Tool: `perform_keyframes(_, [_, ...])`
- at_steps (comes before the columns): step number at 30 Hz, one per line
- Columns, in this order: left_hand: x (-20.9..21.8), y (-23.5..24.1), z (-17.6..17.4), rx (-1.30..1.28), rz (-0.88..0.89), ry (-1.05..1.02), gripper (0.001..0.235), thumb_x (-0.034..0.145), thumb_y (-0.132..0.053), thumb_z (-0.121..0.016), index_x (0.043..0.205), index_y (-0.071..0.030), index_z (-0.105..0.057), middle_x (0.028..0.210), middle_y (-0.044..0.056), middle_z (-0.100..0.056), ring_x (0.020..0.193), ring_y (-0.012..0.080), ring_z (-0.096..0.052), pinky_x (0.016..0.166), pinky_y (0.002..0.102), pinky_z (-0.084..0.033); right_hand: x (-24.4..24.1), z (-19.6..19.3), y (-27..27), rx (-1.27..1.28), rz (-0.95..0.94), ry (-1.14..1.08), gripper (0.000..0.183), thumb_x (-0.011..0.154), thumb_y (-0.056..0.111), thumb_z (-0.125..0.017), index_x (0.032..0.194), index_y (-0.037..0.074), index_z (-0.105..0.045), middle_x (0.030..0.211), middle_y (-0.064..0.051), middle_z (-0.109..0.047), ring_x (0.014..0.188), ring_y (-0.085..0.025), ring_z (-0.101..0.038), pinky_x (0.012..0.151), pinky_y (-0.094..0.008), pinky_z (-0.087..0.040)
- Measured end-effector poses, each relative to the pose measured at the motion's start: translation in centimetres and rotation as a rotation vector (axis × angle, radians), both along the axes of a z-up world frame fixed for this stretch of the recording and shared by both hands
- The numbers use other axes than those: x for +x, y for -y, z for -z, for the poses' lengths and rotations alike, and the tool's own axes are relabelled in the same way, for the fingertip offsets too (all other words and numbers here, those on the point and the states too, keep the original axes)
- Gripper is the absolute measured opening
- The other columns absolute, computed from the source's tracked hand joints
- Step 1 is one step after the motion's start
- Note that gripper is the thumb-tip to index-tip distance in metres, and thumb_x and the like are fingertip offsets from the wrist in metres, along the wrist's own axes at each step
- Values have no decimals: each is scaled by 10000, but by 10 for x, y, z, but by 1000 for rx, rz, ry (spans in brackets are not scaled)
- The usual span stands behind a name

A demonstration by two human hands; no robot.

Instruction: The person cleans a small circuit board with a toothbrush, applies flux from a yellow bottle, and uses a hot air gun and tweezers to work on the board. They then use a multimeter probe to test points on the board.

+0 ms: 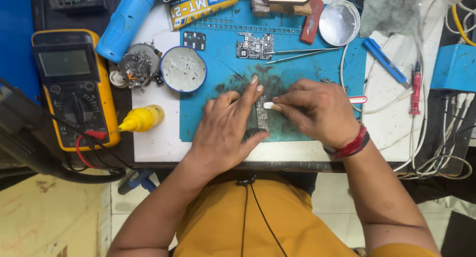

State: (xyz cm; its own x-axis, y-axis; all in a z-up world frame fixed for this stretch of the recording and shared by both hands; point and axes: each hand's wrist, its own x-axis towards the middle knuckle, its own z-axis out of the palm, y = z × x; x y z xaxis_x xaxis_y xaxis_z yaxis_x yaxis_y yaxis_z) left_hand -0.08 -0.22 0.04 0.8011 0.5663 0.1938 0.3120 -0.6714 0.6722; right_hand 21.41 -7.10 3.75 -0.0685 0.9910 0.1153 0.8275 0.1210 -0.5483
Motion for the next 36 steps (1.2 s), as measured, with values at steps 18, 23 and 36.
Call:
perform_keyframes(18, [-5, 4, 0, 7, 20, -40, 1043, 834, -356, -826, 1600, -21, -202, 1471, 72, -588, 1226, 325, -516, 980, 465, -375, -19, 3, 24, -7, 23, 22, 147, 820, 133, -830, 962, 128, -791, 839, -31, -679, 698, -230, -666, 576, -358, -489])
perform_keyframes(23, [-1, 3, 4, 27, 23, -12, 1034, 847, -360, -824, 1604, -15, -209, 1469, 78, -588, 1223, 327, -510, 1009, 469, -376, -21, 1, 33, -12, 22, -11, 150, 816, 142, -845, 956, 121, -797, 828, -34, -681, 682, -223, -659, 557, -355, -477])
perform_keyframes(36, [-3, 3, 2, 58, 14, -60, 1014, 833, -388, -825, 1586, -17, -255, 1408, 100, -607, 1226, 339, -513, 983, 477, -381, -29, -5, 24, 52, 27, 25, 144, 822, 142, -824, 963, 137, -794, 868, -28, -694, 744, -230, -685, 616, -353, -515])
